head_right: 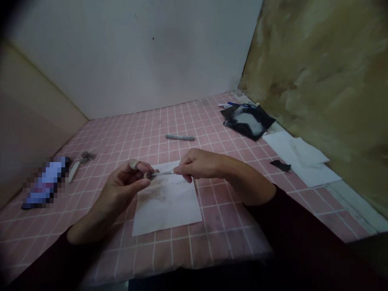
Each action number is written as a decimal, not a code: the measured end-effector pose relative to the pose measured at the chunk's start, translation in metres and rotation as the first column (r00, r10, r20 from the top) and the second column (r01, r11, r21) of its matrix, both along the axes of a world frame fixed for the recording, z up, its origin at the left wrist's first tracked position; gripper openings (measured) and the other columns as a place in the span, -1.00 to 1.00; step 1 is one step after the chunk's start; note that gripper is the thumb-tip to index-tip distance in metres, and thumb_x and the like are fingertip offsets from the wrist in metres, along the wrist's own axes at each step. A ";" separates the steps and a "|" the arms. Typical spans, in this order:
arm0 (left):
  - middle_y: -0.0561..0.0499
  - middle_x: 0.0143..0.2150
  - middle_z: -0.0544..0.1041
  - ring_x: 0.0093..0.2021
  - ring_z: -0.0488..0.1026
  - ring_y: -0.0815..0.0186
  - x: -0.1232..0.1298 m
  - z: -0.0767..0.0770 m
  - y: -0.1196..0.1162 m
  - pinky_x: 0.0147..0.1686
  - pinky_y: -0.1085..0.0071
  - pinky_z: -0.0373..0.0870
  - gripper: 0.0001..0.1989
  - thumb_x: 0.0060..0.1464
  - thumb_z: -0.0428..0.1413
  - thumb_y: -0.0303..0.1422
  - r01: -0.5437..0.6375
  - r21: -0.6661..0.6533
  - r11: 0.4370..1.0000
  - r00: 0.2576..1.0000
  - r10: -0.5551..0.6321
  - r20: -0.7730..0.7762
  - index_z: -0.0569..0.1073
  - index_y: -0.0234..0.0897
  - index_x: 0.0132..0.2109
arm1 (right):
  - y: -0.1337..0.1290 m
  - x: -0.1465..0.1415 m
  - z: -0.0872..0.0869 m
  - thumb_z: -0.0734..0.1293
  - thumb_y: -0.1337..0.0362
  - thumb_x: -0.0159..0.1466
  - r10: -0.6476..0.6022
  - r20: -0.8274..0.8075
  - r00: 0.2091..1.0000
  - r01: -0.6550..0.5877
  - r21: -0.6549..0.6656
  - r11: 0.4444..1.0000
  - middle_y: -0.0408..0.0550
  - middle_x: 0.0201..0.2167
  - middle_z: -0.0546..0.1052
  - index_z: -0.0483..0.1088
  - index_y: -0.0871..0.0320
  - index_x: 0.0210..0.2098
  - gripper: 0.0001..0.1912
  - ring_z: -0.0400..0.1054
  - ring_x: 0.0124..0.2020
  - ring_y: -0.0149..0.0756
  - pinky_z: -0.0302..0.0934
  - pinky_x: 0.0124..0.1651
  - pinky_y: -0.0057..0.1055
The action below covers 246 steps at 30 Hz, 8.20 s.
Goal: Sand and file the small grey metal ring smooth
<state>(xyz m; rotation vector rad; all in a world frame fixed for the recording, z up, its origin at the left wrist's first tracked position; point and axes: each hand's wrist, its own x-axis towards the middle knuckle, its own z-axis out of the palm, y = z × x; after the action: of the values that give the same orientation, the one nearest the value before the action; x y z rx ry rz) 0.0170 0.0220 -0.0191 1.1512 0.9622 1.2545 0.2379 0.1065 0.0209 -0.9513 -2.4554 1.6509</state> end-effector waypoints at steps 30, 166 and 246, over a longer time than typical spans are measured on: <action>0.01 -0.24 0.60 -0.27 0.54 0.36 0.001 0.004 0.000 -0.24 0.47 0.48 -0.78 -0.06 0.34 -0.48 -0.008 -0.121 0.993 1.000 0.007 -0.011 0.52 -0.30 -0.22 | -0.002 0.000 0.002 0.21 0.15 0.32 0.005 -0.010 1.000 -0.003 0.253 0.967 -0.24 -0.69 0.17 0.31 0.21 -0.61 -0.59 0.07 -0.59 -0.48 -0.11 -0.43 -0.40; 0.04 -0.24 0.54 -0.24 0.53 0.37 0.006 0.004 -0.004 -0.21 0.50 0.52 -0.78 -0.03 0.32 -0.53 -0.062 0.101 0.993 0.991 0.073 -0.115 0.50 -0.26 -0.23 | -0.003 -0.001 0.002 0.20 0.14 0.34 0.005 0.020 1.000 -0.008 0.113 0.994 -0.25 -0.72 0.14 0.31 0.22 -0.62 -0.55 0.03 -0.62 -0.50 -0.08 -0.47 -0.42; 0.03 -0.25 0.60 -0.24 0.59 0.38 0.001 -0.006 0.002 -0.14 0.50 0.51 -0.77 0.02 0.32 -0.43 0.121 -0.257 0.959 0.988 -0.092 0.123 0.52 -0.31 -0.15 | -0.003 0.001 0.004 0.25 0.19 0.31 -0.040 0.060 0.997 0.021 0.285 0.958 -0.22 -0.70 0.21 0.36 0.23 -0.62 -0.60 0.10 -0.59 -0.48 -0.07 -0.42 -0.40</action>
<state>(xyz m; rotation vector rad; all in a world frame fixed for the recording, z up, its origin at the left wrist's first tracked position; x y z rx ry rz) 0.0181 0.0238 -0.0253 0.9037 0.9402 1.0554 0.2392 0.1038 0.0249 -1.0085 -2.6101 1.2289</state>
